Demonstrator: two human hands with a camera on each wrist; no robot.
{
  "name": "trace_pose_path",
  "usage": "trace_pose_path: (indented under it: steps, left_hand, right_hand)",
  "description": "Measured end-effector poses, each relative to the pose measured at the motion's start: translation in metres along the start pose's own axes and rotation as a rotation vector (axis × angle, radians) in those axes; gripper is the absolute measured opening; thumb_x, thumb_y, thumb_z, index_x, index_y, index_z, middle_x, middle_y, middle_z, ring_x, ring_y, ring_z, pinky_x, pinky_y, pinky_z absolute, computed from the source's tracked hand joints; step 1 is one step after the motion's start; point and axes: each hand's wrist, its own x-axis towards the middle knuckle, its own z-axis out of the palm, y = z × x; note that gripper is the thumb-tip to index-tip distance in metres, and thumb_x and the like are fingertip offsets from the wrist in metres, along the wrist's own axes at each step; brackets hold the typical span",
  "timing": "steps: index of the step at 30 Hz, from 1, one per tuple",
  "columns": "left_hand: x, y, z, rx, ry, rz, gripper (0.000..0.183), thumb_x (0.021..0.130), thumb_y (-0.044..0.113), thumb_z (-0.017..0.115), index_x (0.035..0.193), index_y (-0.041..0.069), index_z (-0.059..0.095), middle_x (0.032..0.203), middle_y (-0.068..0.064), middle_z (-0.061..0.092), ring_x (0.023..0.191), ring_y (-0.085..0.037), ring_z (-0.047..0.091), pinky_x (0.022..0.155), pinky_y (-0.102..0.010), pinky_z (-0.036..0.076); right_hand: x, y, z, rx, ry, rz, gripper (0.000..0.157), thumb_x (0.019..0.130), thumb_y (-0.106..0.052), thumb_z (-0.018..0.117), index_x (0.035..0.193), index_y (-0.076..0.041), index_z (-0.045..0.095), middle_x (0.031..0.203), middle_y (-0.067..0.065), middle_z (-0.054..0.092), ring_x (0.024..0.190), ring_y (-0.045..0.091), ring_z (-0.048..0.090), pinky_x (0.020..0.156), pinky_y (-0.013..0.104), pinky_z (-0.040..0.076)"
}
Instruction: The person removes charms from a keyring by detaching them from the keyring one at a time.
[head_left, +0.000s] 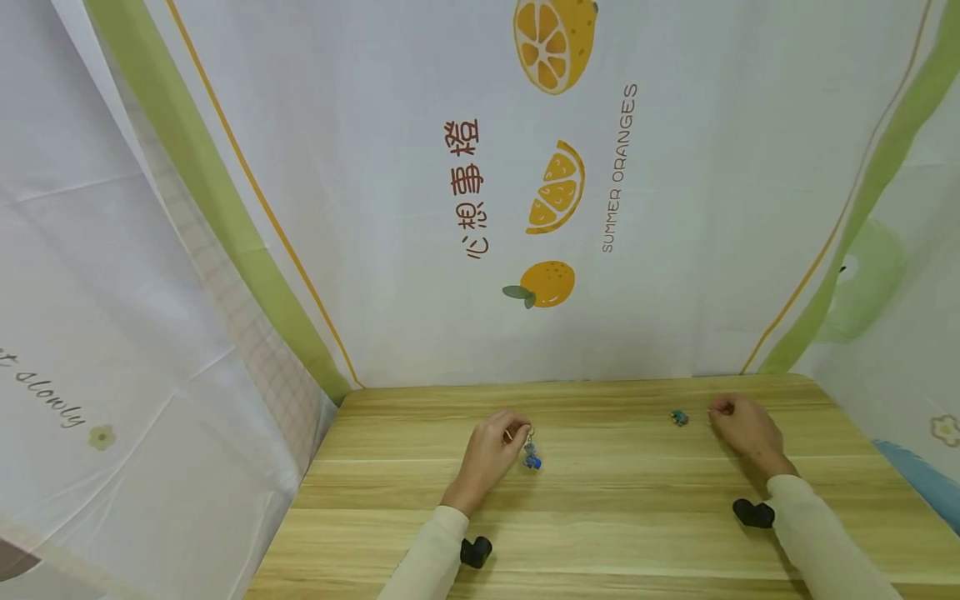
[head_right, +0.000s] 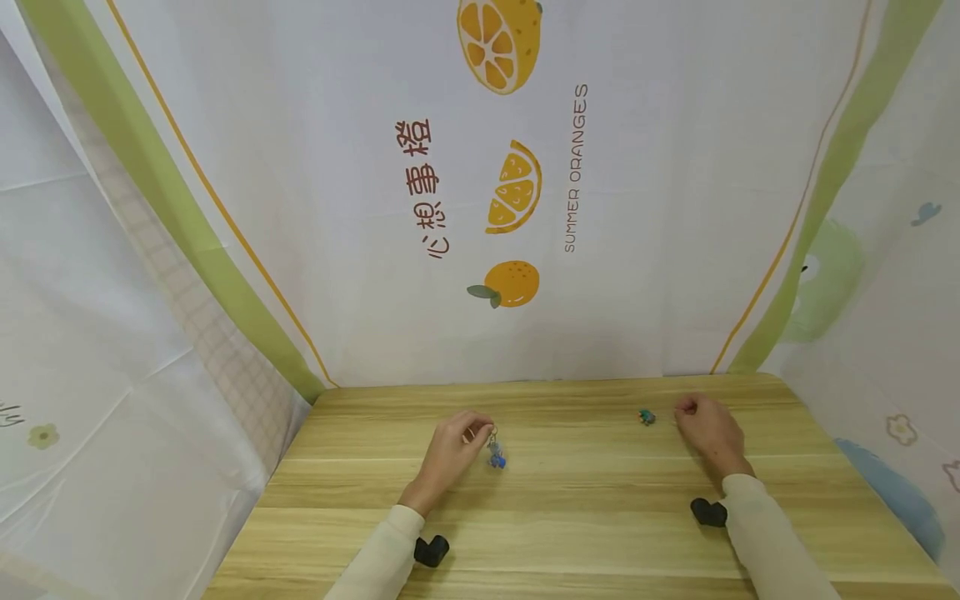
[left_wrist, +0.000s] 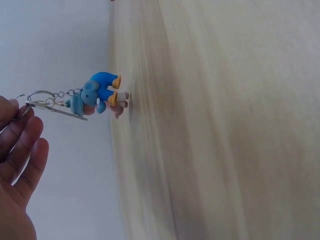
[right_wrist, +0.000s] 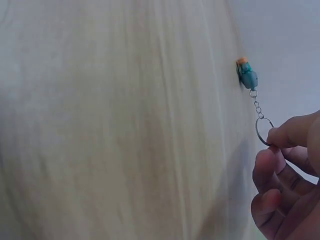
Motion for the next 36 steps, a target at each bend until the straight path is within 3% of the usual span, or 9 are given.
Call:
trace_pose_path:
  steps: [13,36]
  left_hand:
    - [0.0004,-0.0001,-0.0003,0.008,0.0,0.013,0.007,0.103,0.012,0.072,0.103,0.01,0.078,0.09,0.0,0.075,0.078,-0.005,0.066,0.069,-0.019,0.058]
    - [-0.0003,-0.0009,0.0009,0.003,-0.008,-0.027,0.008,0.104,0.015,0.071,0.105,0.01,0.079,0.09,0.001,0.075,0.077,-0.005,0.065,0.07,-0.019,0.058]
  right_hand:
    - [0.0023,0.0069,0.0017,0.007,-0.058,0.05,0.031,0.105,-0.021,0.056,0.119,0.004,0.068,0.113,0.029,0.071,0.099,0.043,0.068,0.072,0.05,0.054]
    - [0.003,0.0055,0.0045,-0.009,-0.054,0.014,0.029,0.103,-0.02,0.058,0.116,0.002,0.069,0.112,0.027,0.072,0.097,0.042,0.069,0.071,0.045,0.052]
